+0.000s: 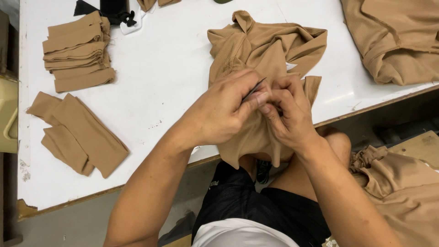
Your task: The person trims loose threads from the hem of a brown t-shirt using a pair of scissors. They repeatedly pick up the garment, locate stray threads, and cut them close to the fabric edge.
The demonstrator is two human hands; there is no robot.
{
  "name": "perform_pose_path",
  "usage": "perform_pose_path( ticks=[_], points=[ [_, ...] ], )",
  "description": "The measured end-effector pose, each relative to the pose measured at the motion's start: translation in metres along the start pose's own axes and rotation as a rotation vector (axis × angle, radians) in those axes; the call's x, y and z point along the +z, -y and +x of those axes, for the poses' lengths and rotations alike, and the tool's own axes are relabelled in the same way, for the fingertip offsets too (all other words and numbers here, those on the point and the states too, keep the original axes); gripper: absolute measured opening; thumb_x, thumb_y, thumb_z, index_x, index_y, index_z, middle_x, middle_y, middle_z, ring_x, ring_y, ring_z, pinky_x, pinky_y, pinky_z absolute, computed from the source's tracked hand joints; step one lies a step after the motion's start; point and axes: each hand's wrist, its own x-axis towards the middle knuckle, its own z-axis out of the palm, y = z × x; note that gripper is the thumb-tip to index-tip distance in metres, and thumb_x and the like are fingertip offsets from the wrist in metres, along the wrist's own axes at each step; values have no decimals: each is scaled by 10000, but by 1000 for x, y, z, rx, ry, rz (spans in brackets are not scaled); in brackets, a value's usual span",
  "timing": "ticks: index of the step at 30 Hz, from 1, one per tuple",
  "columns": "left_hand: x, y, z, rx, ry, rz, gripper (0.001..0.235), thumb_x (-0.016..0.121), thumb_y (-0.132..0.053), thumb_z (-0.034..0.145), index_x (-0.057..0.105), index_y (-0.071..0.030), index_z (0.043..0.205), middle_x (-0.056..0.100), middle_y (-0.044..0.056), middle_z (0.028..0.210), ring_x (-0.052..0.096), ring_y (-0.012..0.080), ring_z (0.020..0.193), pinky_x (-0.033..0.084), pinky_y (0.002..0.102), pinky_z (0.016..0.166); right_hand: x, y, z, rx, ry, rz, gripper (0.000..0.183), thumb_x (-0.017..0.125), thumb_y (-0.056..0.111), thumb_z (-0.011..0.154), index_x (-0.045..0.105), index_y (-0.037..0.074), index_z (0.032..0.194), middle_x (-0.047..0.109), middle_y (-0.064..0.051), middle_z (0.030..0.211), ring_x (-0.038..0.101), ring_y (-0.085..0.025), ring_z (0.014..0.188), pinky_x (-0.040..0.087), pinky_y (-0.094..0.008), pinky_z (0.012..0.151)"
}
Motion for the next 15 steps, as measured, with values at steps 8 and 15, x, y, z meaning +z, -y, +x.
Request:
perform_pose_path(
  ticks=[8, 15],
  points=[
    [-12, 15, -20, 101, -110, -504, 226, 430, -327, 1088, 492, -123, 1015, 615, 69, 970, 728, 247, 1010, 624, 306, 865, -38, -10, -2, 33, 281, -47, 192, 529, 166, 1086, 594, 6, 1000, 608, -112, 805, 578, -287, 652, 432, -388, 579],
    [-28, -11, -43, 236, -319, -1076, 135, 523, -221, 1096, 556, -111, 1025, 478, 26, 849, 476, 148, 761, 399, 414, 816, -50, 22, 23, 118, 374, 10, 192, 580, 195, 1055, 628, 32, 965, 629, -71, 798, 594, -239, 678, 434, -334, 620]
  ],
)
